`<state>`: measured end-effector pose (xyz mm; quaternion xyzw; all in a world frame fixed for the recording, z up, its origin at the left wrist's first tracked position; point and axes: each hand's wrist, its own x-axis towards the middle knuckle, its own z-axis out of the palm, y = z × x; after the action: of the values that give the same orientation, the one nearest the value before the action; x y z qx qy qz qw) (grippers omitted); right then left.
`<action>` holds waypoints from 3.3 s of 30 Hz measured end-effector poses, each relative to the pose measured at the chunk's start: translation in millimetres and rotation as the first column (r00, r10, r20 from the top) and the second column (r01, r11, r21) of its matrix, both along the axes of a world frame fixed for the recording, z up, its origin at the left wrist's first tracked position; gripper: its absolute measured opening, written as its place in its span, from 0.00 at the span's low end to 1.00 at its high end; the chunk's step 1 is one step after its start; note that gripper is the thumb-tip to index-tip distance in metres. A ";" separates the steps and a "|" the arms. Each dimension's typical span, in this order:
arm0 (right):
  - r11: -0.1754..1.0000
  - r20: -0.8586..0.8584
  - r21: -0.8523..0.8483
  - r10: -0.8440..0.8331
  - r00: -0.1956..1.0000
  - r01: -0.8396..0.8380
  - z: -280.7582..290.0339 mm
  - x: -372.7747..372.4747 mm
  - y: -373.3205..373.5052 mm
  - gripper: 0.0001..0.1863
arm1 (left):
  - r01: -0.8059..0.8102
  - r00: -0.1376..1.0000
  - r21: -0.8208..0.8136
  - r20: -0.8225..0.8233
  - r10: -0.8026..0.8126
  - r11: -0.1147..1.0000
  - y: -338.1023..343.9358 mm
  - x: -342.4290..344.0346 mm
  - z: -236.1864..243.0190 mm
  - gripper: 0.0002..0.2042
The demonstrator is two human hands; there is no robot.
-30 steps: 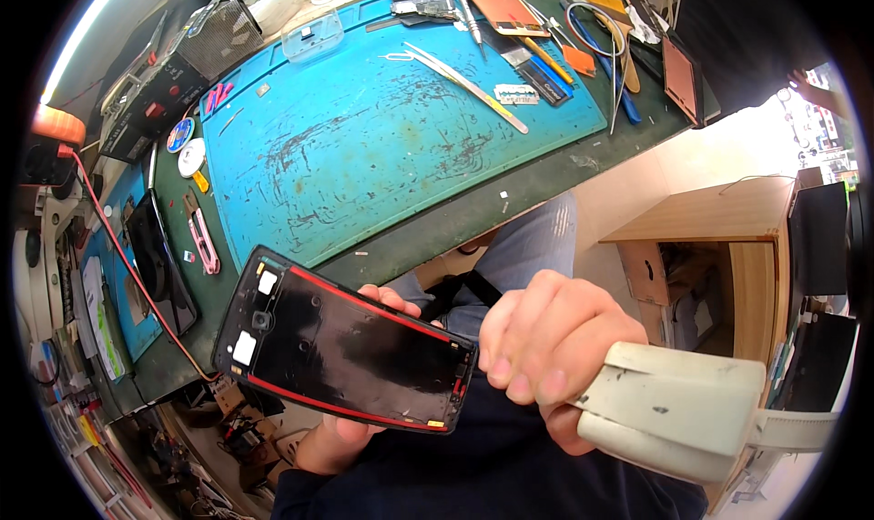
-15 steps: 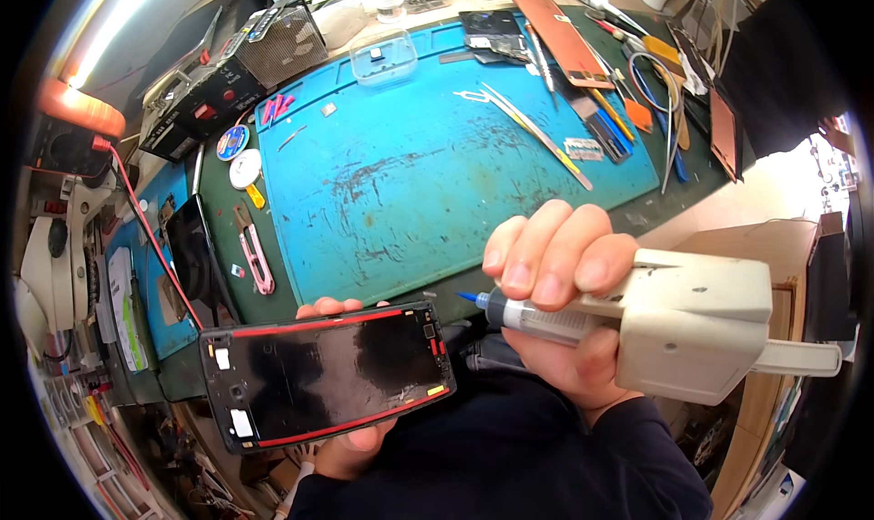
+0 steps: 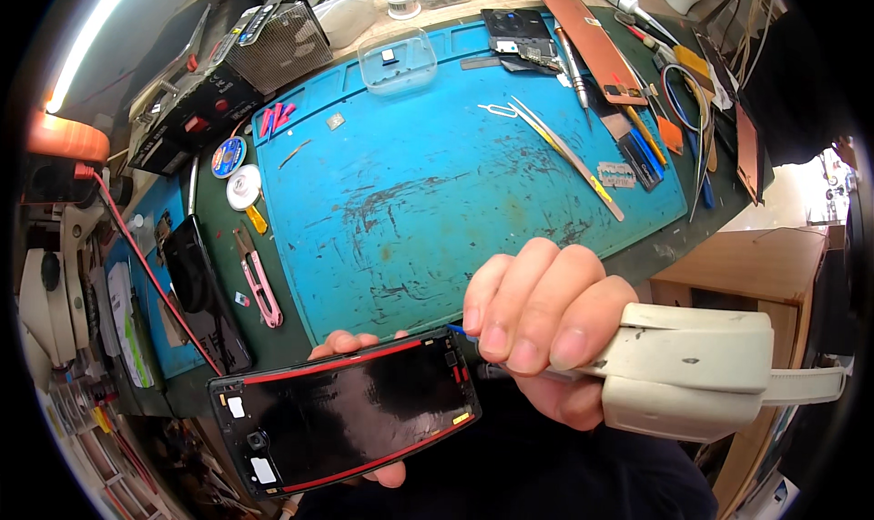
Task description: The person applies a thin bead of adhesive along the perimeter of a disassembled smartphone frame using a syringe. They then pick up a separate smartphone and use its camera to photograph the work area and the phone being repaired.
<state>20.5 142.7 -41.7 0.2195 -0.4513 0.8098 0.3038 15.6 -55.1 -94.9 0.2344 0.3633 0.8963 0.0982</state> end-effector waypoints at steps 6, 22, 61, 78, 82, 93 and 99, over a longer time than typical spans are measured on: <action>1.000 0.014 0.006 0.001 1.000 -0.001 0.8 0.5 0.8 0.14 | 0.044 0.999 0.013 -0.010 -0.044 0.999 -0.4 -3.0 -2.3 0.59; 1.000 -0.051 -0.009 -0.004 0.999 0.004 -4.4 -1.8 0.0 0.15 | 0.100 0.995 0.031 -0.018 -0.100 0.994 -1.4 -2.6 -2.1 0.60; 0.998 0.055 0.065 0.023 0.998 -0.026 0.1 2.6 5.4 0.13 | 0.562 0.731 0.024 0.453 -0.510 0.827 -42.9 -9.8 27.5 0.56; 0.995 0.088 0.100 -0.001 0.996 -0.008 0.7 3.0 5.9 0.15 | 0.406 0.904 -0.017 0.154 -0.399 0.914 -18.3 -5.7 25.7 0.52; 0.989 0.062 0.150 -0.019 0.998 0.009 -3.3 -1.1 6.4 0.15 | 0.424 0.899 -0.086 0.159 -0.408 0.902 -20.6 -8.7 26.5 0.50; 0.980 0.053 0.198 -0.003 0.999 -0.008 -1.9 -7.0 5.0 0.13 | 0.541 0.841 -0.317 0.193 -0.506 0.779 -31.7 -14.7 41.8 0.45; 0.968 0.043 0.251 -0.019 0.999 0.008 -10.1 -3.7 7.8 0.11 | 0.569 0.811 -0.439 0.160 -0.563 0.695 -37.3 -22.3 49.5 0.43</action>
<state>16.8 150.4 -51.8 0.2348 -0.5584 0.7488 0.2689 -6.7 -92.5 -45.4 0.2978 0.4773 0.7093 0.4247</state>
